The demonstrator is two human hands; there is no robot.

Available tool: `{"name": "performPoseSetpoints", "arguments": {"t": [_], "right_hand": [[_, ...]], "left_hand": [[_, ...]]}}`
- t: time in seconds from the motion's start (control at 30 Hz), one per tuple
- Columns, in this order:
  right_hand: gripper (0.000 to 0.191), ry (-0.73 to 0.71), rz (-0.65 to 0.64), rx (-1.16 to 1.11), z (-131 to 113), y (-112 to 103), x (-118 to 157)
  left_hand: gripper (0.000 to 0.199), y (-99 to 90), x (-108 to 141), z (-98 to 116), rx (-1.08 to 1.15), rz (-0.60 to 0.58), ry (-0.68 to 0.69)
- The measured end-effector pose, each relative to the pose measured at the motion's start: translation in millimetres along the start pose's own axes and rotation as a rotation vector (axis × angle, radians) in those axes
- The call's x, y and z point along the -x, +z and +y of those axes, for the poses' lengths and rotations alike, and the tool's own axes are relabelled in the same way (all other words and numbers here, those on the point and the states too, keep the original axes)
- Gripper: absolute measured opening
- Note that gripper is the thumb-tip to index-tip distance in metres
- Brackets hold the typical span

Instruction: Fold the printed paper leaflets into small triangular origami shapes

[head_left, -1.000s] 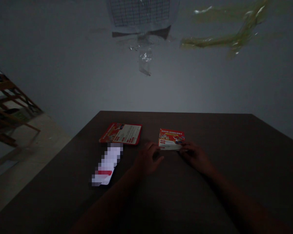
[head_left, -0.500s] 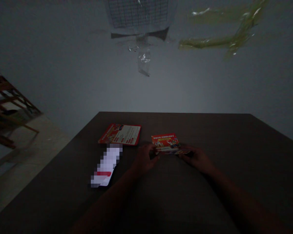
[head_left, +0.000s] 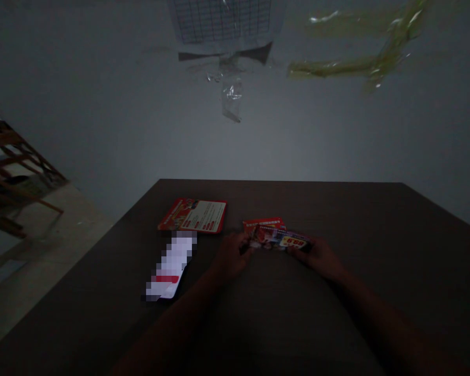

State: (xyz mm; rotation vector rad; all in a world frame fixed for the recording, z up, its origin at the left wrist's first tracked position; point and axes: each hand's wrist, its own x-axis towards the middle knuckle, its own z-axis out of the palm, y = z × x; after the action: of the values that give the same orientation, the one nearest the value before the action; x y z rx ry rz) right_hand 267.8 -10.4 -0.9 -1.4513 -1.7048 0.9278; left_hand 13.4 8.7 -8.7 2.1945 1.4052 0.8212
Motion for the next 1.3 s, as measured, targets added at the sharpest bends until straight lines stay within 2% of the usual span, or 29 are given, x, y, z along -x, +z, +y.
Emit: {"name": "performPoseSetpoints", "arguments": {"t": [0.13, 0.27, 0.5, 0.6, 0.73, 0.8, 0.87, 0.97, 1.1, 1.17, 1.3], "right_hand": [[0.026, 0.028, 0.001, 0.012, -3, 0, 0], [0.033, 0.046, 0.02, 0.021, -2, 1, 0], [0.041, 0.04, 0.107, 0.018, -3, 3, 0], [0.051, 0.034, 0.146, 0.021, -5, 4, 1], [0.074, 0.012, 0.183, 0.023, -2, 6, 0], [0.083, -0.069, 0.27, 0.068, 3, 7, -1], [0.086, -0.203, 0.416, 0.192, 5, 7, -3], [0.073, -0.438, 0.534, 0.447, 3, 7, -1], [0.046, -0.674, 0.415, 0.637, -8, 14, 5], [0.039, -0.655, 0.366, 0.713, -14, 19, 8], [0.043, -0.679, 0.324, 0.807, -20, 28, 10]], "left_hand": [[0.021, -2.0, 0, 4, 0.03, -0.004, 0.006], [0.019, -0.9, 0, 3, 0.072, -0.011, 0.005], [0.052, 4.8, 1, -4, 0.177, -0.021, -0.001], [0.056, 5.5, 1, -4, 0.211, -0.008, -0.011], [0.053, 2.9, 0, -1, 0.259, -0.014, -0.001], [0.051, 1.5, 0, 1, 0.279, -0.008, 0.002], [0.047, 0.7, 1, 2, 0.293, 0.006, 0.0], [0.042, 0.5, 2, 6, 0.311, 0.036, 0.0], [0.04, 0.2, 3, 14, 0.33, 0.088, 0.004], [0.038, 0.1, 4, 18, 0.332, 0.115, 0.015], [0.031, 1.1, 8, 24, 0.313, 0.162, 0.057]]}}
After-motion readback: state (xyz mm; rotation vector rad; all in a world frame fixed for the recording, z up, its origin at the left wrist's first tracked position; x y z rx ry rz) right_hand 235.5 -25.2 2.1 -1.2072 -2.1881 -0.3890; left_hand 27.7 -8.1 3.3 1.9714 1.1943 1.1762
